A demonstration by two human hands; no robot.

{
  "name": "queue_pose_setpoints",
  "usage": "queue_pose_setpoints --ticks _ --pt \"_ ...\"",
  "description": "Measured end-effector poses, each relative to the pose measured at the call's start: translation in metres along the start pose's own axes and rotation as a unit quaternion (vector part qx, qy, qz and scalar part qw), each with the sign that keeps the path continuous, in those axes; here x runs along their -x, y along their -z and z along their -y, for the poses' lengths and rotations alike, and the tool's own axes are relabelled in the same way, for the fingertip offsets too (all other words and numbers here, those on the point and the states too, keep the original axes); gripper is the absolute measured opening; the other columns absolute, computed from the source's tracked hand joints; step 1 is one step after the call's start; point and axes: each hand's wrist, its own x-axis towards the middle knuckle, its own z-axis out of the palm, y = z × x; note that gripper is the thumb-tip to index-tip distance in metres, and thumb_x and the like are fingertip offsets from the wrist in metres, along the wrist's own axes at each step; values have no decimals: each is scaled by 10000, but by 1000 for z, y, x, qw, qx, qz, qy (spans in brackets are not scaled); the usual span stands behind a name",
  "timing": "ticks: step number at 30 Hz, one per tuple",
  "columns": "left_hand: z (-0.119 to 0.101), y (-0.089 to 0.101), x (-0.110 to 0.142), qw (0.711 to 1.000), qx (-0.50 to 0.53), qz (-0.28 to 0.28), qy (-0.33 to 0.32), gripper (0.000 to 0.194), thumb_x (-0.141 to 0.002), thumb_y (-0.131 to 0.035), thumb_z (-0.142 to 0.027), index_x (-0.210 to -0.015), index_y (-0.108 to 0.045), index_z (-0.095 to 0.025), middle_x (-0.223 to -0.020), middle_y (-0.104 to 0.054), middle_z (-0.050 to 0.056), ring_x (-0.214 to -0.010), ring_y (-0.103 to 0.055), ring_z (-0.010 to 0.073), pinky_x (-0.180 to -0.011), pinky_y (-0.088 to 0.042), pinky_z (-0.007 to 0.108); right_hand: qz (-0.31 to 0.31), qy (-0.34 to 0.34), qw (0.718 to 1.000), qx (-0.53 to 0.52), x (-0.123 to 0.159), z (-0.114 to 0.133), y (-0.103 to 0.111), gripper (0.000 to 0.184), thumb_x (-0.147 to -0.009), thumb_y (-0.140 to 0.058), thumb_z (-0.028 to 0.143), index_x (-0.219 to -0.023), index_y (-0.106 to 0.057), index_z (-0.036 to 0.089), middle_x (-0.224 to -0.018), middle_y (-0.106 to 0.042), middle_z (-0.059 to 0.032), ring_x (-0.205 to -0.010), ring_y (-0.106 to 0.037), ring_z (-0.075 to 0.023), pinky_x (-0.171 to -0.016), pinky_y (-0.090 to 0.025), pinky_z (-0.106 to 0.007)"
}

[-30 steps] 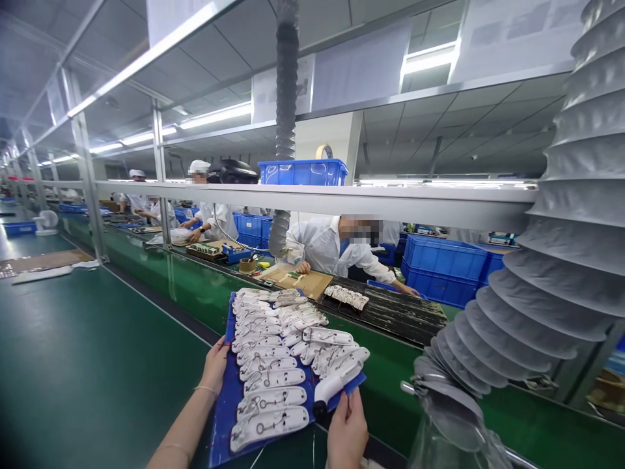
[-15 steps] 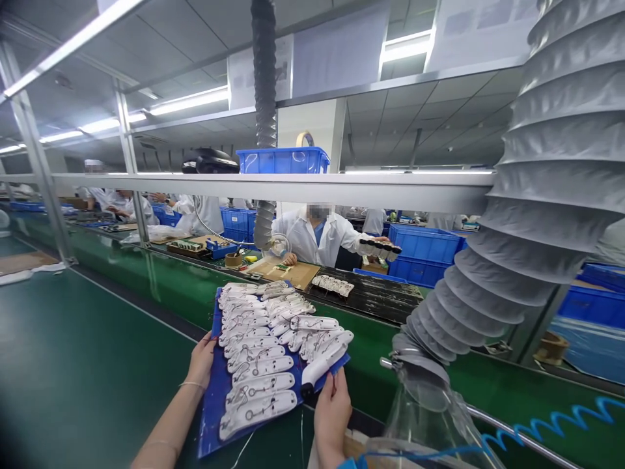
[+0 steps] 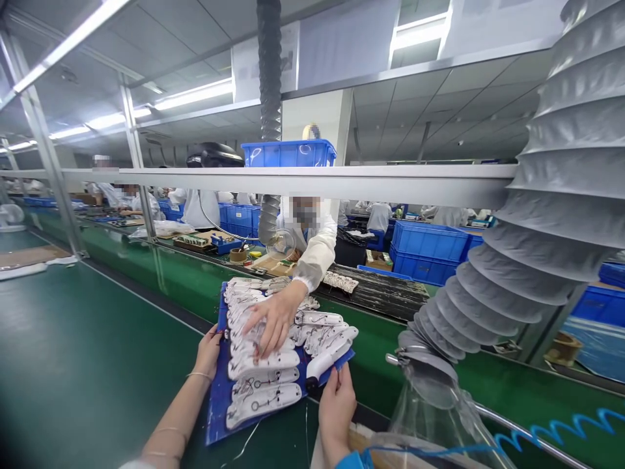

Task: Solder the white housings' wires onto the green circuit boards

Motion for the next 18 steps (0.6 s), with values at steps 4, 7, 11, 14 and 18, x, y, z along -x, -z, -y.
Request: queue_pose_setpoints --ticks 4,7,11,14,18 --pt "0 1 0 1000 -3 16 -5 290 -989 -603 -353 -1148 -650 -115 -1051 -703 68 -927 -687 159 -895 -569 365 -7 5 1000 -3 0 -1 -1 825 -809 -412 594 -1398 -560 36 -1256 -688 -196 -1212 -646 -333 -955 -517 -372" --pt "1 1 0 1000 1 19 -8 287 -990 -600 -351 -1146 -649 -115 -1060 -701 70 -936 -686 159 -901 -567 366 -10 7 1000 -4 0 -1 -1 829 -803 -422 608 -1391 -570 43 -1242 -696 -192 -1211 -646 -331 -940 -522 -362" --pt "2 1 -1 1000 5 19 -5 280 -990 -602 -335 -1157 -638 -114 -1070 -684 70 -931 -675 157 -876 -575 356 -4 5 1000 0 0 1 0 841 -798 -412 603 -1396 -561 31 -1255 -687 -201 -1214 -642 -342 -958 -517 -382" --pt "2 1 -2 1000 7 18 -1 280 -990 -602 -328 -1169 -629 -115 -1071 -675 69 -924 -669 155 -858 -579 349 1 6 1000 2 2 3 1 807 -813 -410 573 -1405 -556 44 -1280 -676 -192 -1221 -638 -342 -959 -518 -387" --pt "3 1 -2 1000 6 17 1 283 -991 -601 -340 -1159 -634 -115 -1056 -679 67 -904 -671 151 -849 -579 344 -1 14 1000 -1 3 4 3 772 -833 -434 566 -1392 -573 51 -1282 -675 -191 -1196 -650 -329 -924 -529 -354"
